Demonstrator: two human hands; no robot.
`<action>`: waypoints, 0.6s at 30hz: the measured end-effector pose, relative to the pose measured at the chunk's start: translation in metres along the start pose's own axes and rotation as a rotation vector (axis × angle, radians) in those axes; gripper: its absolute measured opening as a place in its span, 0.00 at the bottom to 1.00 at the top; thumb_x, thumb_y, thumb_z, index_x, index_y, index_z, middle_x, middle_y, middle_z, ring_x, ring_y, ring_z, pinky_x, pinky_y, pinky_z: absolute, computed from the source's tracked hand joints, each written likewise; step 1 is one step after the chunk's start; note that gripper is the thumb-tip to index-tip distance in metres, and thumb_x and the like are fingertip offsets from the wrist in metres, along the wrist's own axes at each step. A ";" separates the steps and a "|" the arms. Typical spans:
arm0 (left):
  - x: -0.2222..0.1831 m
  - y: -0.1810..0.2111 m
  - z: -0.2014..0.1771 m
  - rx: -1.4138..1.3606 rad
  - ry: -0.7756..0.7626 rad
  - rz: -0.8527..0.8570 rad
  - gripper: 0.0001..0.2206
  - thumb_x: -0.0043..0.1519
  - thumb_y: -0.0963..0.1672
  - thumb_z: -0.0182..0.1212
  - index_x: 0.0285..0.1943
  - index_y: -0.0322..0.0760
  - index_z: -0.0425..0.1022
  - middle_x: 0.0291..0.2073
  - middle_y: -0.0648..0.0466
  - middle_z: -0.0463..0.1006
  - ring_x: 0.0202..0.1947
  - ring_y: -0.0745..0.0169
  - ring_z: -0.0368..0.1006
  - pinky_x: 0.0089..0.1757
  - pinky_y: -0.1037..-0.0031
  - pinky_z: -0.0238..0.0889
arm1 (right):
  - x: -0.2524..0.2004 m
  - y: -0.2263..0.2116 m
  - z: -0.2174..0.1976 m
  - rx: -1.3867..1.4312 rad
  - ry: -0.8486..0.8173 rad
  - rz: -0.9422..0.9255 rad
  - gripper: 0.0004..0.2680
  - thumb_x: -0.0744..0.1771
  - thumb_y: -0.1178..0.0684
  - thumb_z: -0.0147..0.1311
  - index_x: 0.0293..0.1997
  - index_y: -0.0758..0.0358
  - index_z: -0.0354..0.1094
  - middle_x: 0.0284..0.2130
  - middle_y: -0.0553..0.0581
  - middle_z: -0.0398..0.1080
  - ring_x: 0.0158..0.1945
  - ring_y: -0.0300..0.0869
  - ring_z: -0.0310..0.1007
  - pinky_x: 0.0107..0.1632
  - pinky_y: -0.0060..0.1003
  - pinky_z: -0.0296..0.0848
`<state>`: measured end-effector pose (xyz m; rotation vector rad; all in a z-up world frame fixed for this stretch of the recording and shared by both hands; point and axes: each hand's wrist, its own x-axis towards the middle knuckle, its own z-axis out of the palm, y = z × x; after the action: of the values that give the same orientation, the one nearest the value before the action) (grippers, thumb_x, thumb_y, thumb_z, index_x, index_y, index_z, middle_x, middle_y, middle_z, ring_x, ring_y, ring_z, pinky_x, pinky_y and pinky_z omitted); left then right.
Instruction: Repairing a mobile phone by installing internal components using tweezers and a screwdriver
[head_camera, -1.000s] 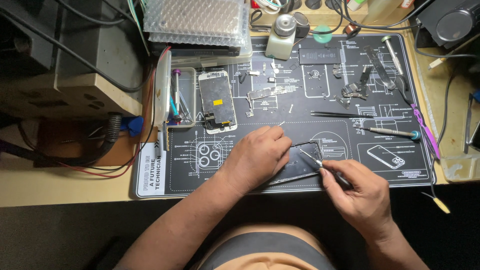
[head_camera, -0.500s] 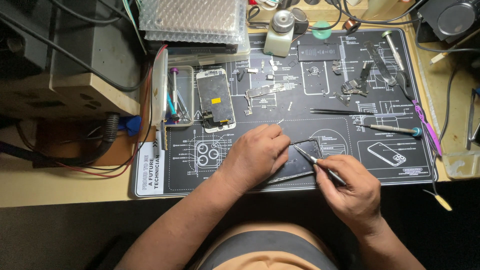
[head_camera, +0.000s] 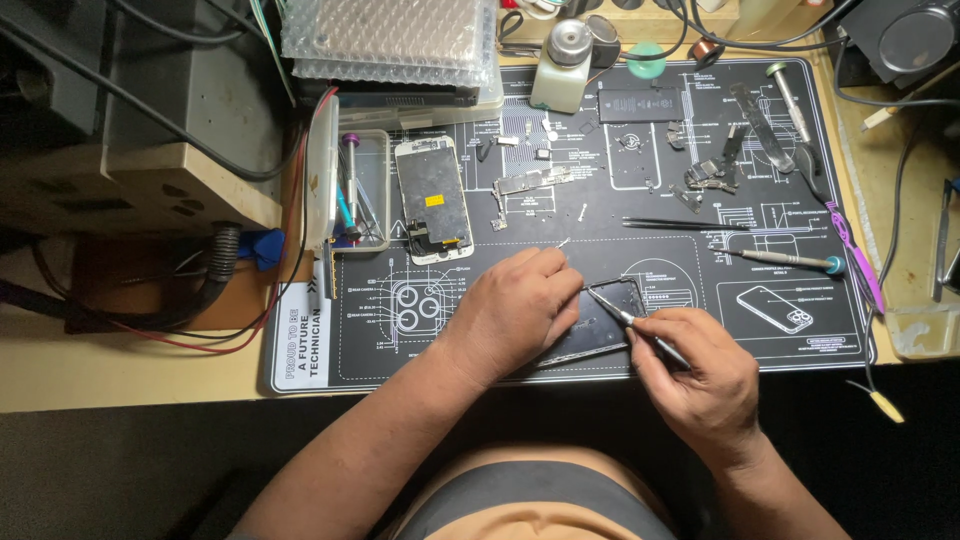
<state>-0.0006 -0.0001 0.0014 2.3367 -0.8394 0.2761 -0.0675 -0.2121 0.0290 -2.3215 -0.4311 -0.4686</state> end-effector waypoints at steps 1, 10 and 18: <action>0.001 0.000 0.000 0.000 0.001 0.000 0.07 0.60 0.42 0.60 0.31 0.37 0.68 0.29 0.51 0.67 0.29 0.49 0.65 0.31 0.58 0.62 | 0.001 0.000 0.000 0.000 0.000 -0.001 0.03 0.65 0.63 0.61 0.40 0.69 0.75 0.35 0.60 0.75 0.37 0.43 0.75 0.46 0.32 0.73; 0.001 0.001 -0.002 0.000 -0.016 -0.021 0.07 0.61 0.43 0.59 0.32 0.37 0.68 0.29 0.51 0.68 0.30 0.47 0.67 0.32 0.56 0.63 | 0.001 -0.001 0.000 -0.007 -0.003 -0.007 0.03 0.65 0.63 0.61 0.40 0.70 0.75 0.35 0.60 0.75 0.38 0.44 0.76 0.47 0.33 0.73; -0.001 0.000 0.000 0.035 -0.003 0.003 0.07 0.60 0.43 0.61 0.32 0.37 0.68 0.30 0.51 0.68 0.29 0.48 0.66 0.32 0.57 0.63 | 0.000 0.001 0.001 -0.009 0.007 0.004 0.03 0.65 0.64 0.61 0.39 0.69 0.75 0.35 0.60 0.75 0.37 0.43 0.76 0.46 0.32 0.74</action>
<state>-0.0016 0.0001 0.0011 2.3687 -0.8453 0.2908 -0.0671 -0.2119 0.0282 -2.3282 -0.4216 -0.4780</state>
